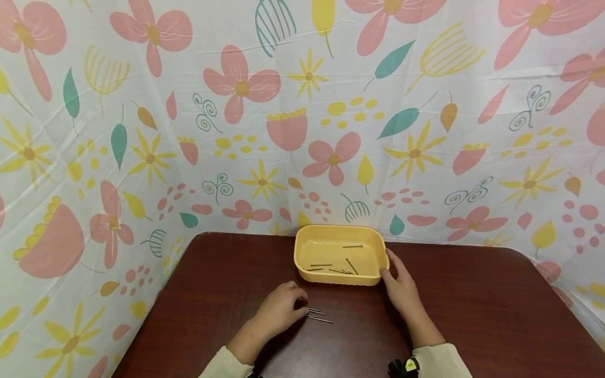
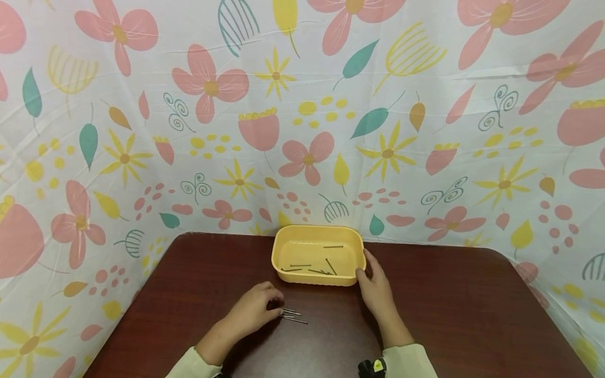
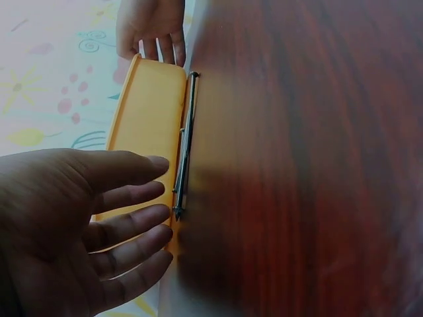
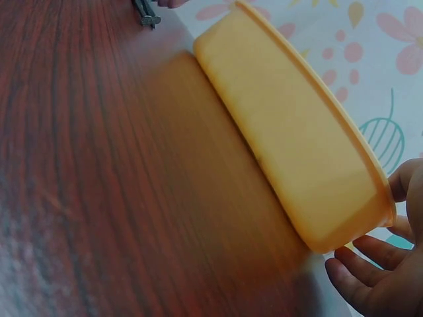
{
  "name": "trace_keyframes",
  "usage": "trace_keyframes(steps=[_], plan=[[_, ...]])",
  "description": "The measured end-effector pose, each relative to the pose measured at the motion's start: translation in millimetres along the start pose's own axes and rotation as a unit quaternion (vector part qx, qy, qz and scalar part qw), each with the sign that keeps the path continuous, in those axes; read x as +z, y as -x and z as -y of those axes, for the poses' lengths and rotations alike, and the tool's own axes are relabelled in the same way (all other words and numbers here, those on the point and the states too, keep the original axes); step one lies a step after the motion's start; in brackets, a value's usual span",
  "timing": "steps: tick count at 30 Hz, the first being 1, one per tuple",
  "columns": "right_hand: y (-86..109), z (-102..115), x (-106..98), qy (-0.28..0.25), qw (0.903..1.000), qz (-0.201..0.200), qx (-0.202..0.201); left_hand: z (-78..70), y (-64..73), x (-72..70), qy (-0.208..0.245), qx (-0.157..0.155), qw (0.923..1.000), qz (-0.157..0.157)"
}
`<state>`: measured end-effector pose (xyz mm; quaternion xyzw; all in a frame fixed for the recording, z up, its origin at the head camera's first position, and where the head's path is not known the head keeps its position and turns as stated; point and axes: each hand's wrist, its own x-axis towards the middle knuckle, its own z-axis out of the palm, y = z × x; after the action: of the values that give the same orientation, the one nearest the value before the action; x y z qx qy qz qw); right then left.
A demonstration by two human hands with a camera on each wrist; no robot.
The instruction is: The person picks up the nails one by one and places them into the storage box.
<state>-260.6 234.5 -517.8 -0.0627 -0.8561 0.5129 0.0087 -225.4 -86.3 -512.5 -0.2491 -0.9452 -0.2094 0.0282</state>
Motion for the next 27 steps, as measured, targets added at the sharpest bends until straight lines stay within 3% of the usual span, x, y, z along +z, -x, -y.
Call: trace_keyframes(steps=[4,19,27], plan=[[0.2,-0.1,0.2,0.000,1.0000,0.000,-0.001,-0.9,1.2,0.4,-0.003,-0.004,0.9999,0.014],[0.5,1.5,0.5,-0.006,1.0000,-0.003,-0.002,4.3,2.3,3.0,-0.018,0.012,0.9997,-0.014],[0.6,0.8,0.0,-0.003,1.0000,-0.004,-0.002,4.4,2.1,4.8,-0.009,0.004,0.9997,-0.020]])
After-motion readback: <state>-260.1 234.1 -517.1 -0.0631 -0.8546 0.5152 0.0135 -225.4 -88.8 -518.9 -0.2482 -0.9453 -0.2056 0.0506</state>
